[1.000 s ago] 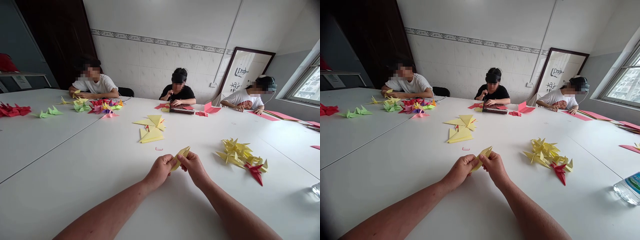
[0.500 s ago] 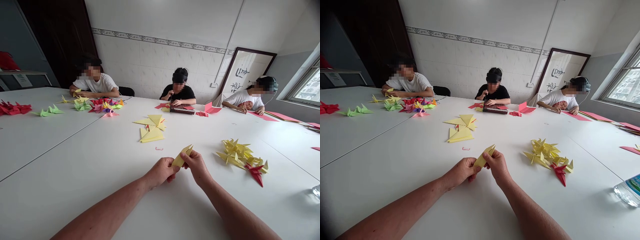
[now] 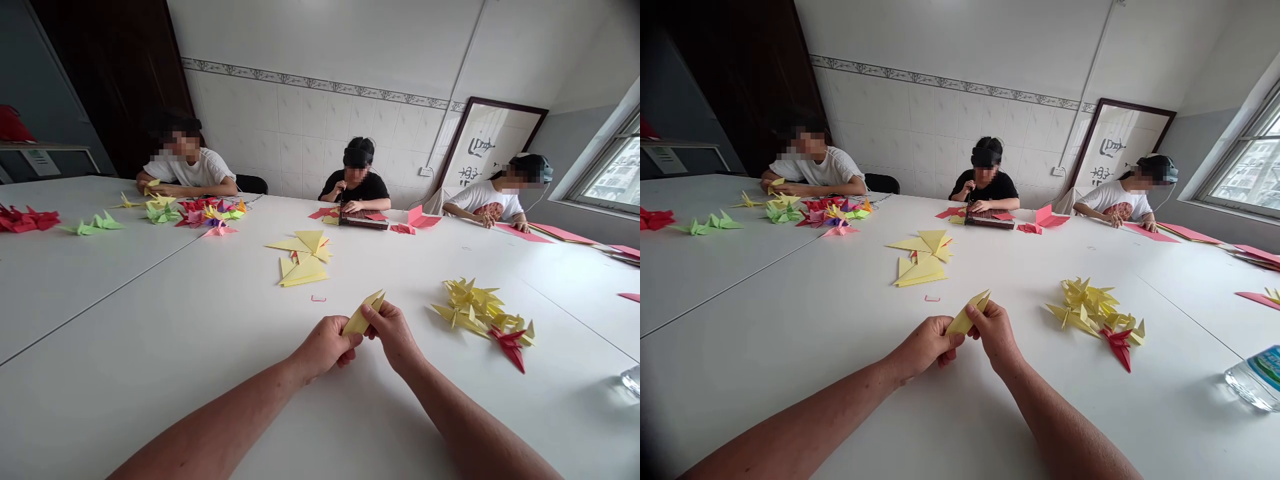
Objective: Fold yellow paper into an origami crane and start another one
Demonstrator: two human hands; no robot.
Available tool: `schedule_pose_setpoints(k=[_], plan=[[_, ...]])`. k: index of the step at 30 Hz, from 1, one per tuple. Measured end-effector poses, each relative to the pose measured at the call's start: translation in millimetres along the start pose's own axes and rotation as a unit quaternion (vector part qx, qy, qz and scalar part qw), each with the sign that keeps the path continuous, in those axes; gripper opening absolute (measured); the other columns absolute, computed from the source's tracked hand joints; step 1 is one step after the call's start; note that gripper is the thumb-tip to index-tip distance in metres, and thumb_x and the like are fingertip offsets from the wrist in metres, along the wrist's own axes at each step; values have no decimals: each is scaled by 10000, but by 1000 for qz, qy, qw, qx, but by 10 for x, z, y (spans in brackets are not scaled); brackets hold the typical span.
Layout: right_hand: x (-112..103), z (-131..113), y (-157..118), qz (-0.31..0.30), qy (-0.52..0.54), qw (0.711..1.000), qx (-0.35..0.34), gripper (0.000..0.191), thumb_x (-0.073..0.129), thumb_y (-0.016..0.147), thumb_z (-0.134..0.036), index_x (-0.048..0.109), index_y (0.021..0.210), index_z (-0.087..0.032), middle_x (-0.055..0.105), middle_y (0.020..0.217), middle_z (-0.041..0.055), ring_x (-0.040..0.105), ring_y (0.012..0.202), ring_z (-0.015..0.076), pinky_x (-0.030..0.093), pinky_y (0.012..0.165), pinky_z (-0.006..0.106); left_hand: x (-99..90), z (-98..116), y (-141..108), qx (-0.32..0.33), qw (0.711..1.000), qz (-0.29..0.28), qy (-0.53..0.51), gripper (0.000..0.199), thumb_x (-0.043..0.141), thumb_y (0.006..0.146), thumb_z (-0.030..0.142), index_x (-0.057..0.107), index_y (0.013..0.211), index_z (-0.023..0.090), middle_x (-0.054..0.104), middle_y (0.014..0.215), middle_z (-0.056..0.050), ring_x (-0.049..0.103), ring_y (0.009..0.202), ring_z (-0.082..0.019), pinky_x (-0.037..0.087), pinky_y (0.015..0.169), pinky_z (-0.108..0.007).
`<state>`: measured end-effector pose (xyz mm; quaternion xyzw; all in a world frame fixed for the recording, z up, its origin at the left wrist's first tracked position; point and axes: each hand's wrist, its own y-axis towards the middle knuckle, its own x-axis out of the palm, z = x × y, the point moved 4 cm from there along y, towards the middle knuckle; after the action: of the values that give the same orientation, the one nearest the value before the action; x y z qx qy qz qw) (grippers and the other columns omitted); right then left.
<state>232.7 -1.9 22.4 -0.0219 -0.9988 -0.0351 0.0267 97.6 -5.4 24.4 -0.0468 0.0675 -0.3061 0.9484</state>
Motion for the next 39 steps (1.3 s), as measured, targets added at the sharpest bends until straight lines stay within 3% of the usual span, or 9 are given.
schedule_pose_setpoints(k=[6, 11, 18, 26, 39], plan=[[-1, 43, 12, -20, -6, 1000, 18, 340, 646, 762, -477, 511, 655, -183, 521, 568, -29, 432, 522, 101, 355, 522, 250, -3, -111, -8, -32, 999, 20, 8, 286, 577, 771, 442, 596, 839, 164, 512, 579, 19, 473, 542, -119, 403, 536, -256], [17, 58, -1, -42, -6, 999, 31, 373, 641, 755, -508, 512, 636, -178, 529, 571, -17, 425, 519, 100, 349, 529, 253, -39, -111, 27, 26, 998, 61, 9, 342, 582, 759, 511, 498, 728, 181, 521, 668, 15, 427, 553, -98, 350, 499, -218], [59, 19, -39, -54, -18, 997, 46, 421, 643, 730, -568, 500, 635, -184, 502, 579, -20, 425, 532, 105, 357, 542, 255, -88, -106, 52, 28, 994, 94, 49, 284, 564, 758, 428, 476, 645, 183, 499, 635, 29, 368, 549, -94, 278, 473, -205], [-32, 80, 23, 0, -31, 998, 54, 409, 597, 759, -571, 510, 652, -186, 493, 570, -22, 446, 545, 114, 342, 524, 244, -106, -168, 84, 16, 992, 110, 56, 245, 554, 762, 384, 468, 650, 183, 466, 638, 33, 361, 561, -94, 278, 473, -201], [-28, 109, 39, -1, -36, 998, 59, 372, 595, 758, -534, 512, 641, -192, 483, 559, -38, 435, 539, 109, 340, 528, 241, -104, -172, 90, 12, 993, 105, 50, 259, 582, 735, 410, 491, 655, 181, 484, 646, 28, 395, 563, -101, 300, 478, -205]])
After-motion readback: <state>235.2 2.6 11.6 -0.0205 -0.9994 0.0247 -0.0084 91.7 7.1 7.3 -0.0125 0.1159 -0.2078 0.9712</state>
